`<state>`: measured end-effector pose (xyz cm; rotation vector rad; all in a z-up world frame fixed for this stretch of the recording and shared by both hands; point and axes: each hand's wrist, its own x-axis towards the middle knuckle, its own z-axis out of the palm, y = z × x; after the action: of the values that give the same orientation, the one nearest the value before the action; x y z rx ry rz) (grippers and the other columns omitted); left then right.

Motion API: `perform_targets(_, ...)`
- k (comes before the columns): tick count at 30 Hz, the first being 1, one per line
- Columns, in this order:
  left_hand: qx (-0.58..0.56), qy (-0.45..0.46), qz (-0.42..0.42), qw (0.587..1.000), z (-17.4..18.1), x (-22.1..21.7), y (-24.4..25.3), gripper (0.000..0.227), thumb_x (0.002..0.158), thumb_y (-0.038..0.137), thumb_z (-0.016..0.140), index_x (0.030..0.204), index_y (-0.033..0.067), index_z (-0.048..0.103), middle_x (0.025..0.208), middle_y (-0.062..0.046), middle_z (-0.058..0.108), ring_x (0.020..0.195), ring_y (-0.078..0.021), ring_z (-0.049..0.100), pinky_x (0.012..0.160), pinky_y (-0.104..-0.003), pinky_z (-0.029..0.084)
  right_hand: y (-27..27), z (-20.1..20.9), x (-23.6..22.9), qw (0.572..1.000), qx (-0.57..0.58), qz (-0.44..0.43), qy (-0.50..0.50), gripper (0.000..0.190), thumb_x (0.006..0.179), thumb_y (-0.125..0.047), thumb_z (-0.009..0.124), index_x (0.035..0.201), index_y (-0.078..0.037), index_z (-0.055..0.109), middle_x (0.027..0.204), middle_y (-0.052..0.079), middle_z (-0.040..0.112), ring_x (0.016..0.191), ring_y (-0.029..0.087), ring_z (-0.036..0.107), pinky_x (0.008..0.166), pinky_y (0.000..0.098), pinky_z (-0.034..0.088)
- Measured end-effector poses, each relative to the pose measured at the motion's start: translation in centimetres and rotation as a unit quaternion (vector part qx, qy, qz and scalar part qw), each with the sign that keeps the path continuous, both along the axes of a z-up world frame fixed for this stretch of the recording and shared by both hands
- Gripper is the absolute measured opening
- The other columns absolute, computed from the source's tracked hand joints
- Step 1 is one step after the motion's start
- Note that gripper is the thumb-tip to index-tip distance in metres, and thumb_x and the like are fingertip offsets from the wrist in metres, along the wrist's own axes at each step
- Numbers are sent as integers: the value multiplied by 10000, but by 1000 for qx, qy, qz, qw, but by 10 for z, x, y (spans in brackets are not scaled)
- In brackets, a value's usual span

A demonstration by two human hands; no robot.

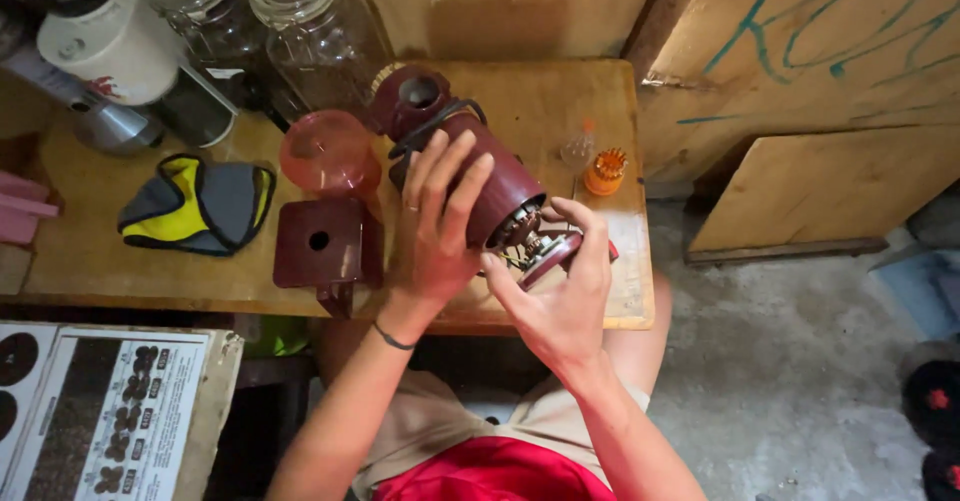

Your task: The person assembles a maroon cylindrical electrical device by hand, inserting a rotor into the housing, aligning and screwing the end cap, and then attaching the top lid. The person works at a wooden table with various tools and containers nearby.

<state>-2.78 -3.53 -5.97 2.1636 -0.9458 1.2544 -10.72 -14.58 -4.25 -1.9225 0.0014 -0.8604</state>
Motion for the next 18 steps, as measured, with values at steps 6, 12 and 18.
perform_targets(6,-25,-22,36,999,15,-9,-7,342,817,155,499,1157,139,473,1190,-93,467,1120,-275,441,934,-374,365,1,10,0,998,-53,-10,-35,472,601,-88,696,1001,-2,459,919,128,494,817,284,553,699,362,480)
perform_targets(12,-64,-47,-4,997,13,-3,-5,382,881,318,301,1095,113,543,1158,-108,499,1106,-302,453,930,-377,366,8,12,3,989,-121,-36,-73,322,598,-147,696,816,-36,487,858,98,522,768,259,551,694,340,458)
perform_targets(18,-297,74,-173,936,16,-12,-14,646,885,462,66,1141,40,483,1224,-113,400,1142,-301,384,1064,-423,201,24,24,-4,970,-179,-114,-115,559,567,-279,768,975,-20,489,910,105,473,838,244,526,755,319,449)
